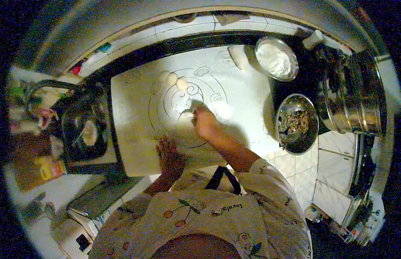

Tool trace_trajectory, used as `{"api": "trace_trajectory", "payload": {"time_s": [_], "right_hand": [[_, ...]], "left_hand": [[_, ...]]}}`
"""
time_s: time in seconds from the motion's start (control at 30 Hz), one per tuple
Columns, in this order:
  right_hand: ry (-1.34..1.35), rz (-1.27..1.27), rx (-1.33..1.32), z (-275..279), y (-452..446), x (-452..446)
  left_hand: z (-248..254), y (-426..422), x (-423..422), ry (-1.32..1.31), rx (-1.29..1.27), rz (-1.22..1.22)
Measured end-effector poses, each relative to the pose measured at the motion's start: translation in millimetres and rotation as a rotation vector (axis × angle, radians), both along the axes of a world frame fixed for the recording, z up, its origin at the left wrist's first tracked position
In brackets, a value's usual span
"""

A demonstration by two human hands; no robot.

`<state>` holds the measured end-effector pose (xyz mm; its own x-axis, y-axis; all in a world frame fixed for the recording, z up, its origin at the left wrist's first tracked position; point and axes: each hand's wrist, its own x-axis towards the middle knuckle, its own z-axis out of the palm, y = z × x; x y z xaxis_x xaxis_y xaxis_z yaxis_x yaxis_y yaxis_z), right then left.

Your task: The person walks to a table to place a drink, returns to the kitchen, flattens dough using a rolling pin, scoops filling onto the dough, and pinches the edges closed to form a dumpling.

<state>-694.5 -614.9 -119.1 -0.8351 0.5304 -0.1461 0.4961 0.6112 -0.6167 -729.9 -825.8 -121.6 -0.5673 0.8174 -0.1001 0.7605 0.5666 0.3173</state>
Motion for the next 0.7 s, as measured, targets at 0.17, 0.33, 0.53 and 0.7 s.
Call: {"api": "trace_trajectory", "payload": {"time_s": [0.17,0.33,0.53,0.7], "right_hand": [[0.078,-0.066,-0.154,9,-15,16],[0.099,0.041,0.092,-2,3,-4],[0.248,0.050,0.022,-2,-2,5],[0.180,-0.032,-0.004,16,12,-9]], "left_hand": [[7,69,-38,0.052,0.150,0.040],[0,143,-85,0.198,0.300,0.017],[2,95,-61,0.189,0.118,-0.021],[3,165,-104,0.241,0.330,-0.007]]}}
